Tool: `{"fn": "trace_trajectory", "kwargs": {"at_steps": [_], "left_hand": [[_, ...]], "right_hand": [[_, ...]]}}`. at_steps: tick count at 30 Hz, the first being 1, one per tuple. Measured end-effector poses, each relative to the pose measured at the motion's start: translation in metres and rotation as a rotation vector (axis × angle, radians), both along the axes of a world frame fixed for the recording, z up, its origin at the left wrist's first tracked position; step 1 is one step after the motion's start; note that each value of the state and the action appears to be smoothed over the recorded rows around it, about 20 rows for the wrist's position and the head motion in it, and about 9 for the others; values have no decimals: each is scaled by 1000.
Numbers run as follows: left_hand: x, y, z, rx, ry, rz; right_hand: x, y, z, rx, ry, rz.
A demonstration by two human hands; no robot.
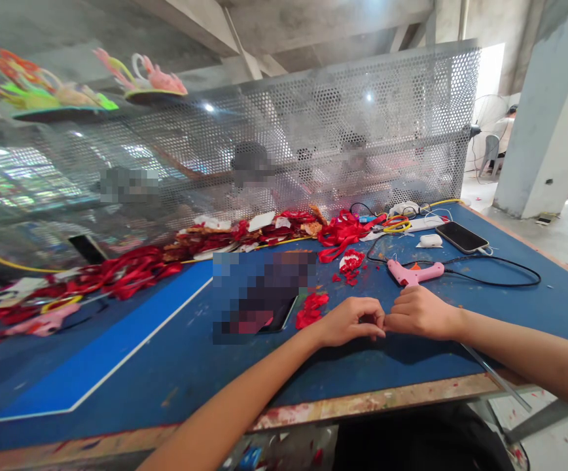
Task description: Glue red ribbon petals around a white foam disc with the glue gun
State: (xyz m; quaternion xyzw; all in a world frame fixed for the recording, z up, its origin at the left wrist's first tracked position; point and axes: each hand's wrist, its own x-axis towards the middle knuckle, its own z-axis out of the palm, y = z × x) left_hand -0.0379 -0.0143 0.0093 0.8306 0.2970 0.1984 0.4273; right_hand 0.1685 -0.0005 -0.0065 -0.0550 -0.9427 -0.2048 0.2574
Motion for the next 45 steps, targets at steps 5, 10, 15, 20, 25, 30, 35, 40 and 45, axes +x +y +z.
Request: {"fn": "trace_trajectory", "kwargs": {"at_steps": [5,10,15,20,25,30,35,40,45], "left_hand": [[-1,1,1,1,13,-15],[-1,0,2,6,18,-33],[2,-1,-3,-74,-63,58],[7,-1,-6,-6,-213,239],[6,-4,-4,131,-159,253],[3,-5,-5,350,-22,164],[2,-2,-10,439,-48,208],[3,-3,-4,286,-46,120],[4,-5,1,19,-43,40]], "right_hand": [[0,-1,1,-11,-15,3],[0,-2,3,-4,-9,34],[2,2,5,-50,35,31],[2,9,2,-167,228,22],[0,9,0,-183,335,-7],[-1,7,0,-189,331,-20],[0,8,-1,-214,323,-62],[2,8,-2,-237,204,-4],[3,8,-2,-261,87,66]]}}
